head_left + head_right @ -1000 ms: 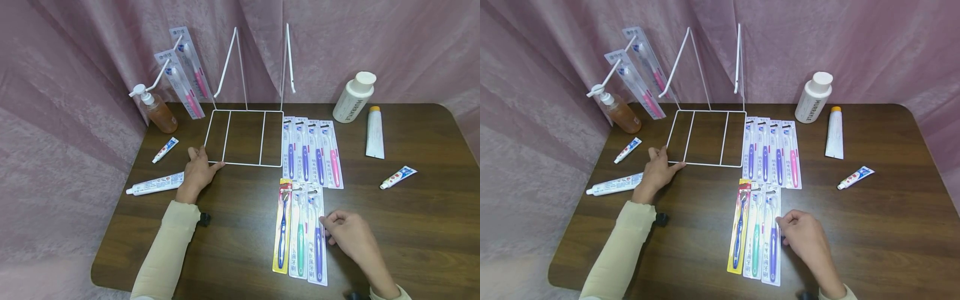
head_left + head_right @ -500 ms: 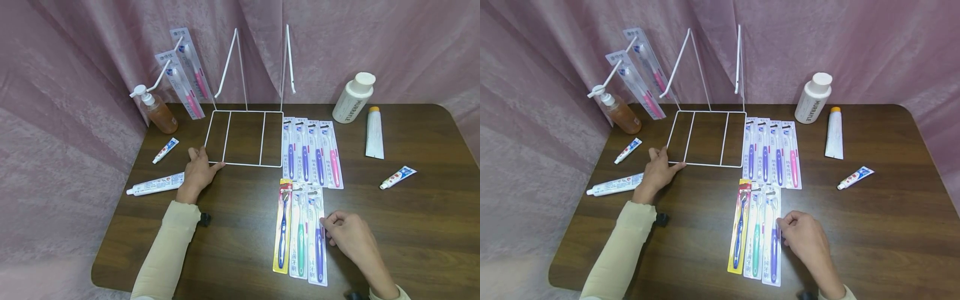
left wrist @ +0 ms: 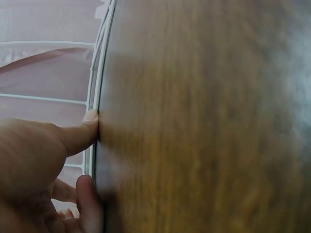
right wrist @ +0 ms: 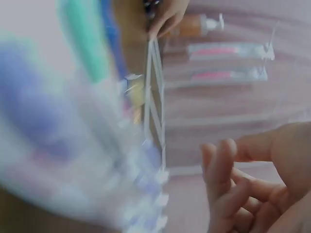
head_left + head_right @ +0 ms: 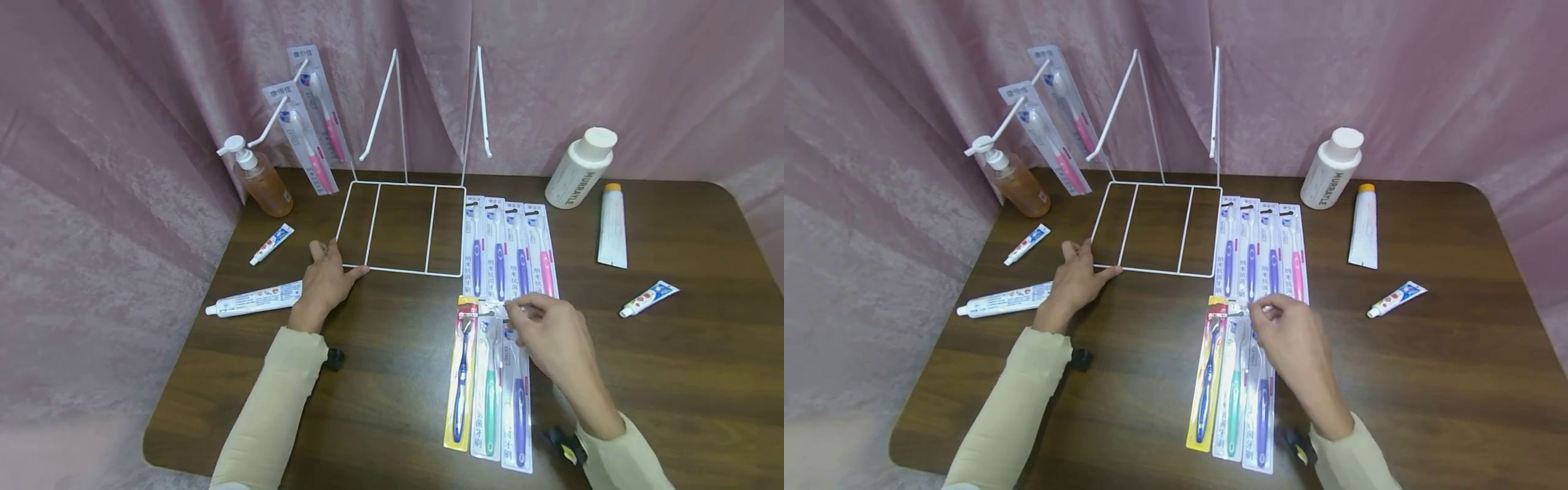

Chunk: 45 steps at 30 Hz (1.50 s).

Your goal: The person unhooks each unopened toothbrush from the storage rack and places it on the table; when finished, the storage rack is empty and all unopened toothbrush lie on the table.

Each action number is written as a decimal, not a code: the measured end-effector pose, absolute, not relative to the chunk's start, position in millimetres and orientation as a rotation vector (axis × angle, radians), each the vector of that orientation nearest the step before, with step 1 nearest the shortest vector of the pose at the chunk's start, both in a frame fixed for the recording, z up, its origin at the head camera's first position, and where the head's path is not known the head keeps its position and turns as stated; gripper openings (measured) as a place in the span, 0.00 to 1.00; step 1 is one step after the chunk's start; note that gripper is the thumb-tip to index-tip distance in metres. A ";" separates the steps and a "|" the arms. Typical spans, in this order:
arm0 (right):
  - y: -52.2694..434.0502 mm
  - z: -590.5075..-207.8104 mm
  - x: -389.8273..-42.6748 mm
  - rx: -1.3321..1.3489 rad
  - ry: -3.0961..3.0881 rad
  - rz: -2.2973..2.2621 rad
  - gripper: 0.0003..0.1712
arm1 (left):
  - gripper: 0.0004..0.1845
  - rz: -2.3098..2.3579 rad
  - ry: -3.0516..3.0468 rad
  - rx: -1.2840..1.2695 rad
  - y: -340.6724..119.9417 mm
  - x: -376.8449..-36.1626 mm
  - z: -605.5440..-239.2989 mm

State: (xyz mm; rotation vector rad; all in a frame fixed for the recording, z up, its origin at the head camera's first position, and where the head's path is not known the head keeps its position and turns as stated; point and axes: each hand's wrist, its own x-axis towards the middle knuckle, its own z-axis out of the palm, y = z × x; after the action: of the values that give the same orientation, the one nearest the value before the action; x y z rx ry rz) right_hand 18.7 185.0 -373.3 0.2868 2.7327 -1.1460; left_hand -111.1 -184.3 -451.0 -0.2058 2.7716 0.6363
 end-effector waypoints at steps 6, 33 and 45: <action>116.3 -353.4 -51.5 0.013 2.817 -1.385 0.15 | 0.58 0.643 2.770 -0.215 -186.0 -106.6 -444.2; -57.6 -297.9 -204.3 -0.436 2.670 -1.681 0.26 | 0.61 0.626 2.824 -0.133 -188.2 -107.1 -471.1; -66.3 -289.6 -202.7 -0.409 2.698 -1.795 0.14 | 0.59 0.622 2.808 -0.133 -182.9 -107.8 -453.1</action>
State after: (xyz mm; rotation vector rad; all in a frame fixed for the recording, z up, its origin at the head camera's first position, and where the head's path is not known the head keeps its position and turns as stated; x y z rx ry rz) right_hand -202.7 -66.3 -289.6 -0.4092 2.6983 -1.7950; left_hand -107.8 -182.9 -453.1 -0.1325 2.8079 0.6217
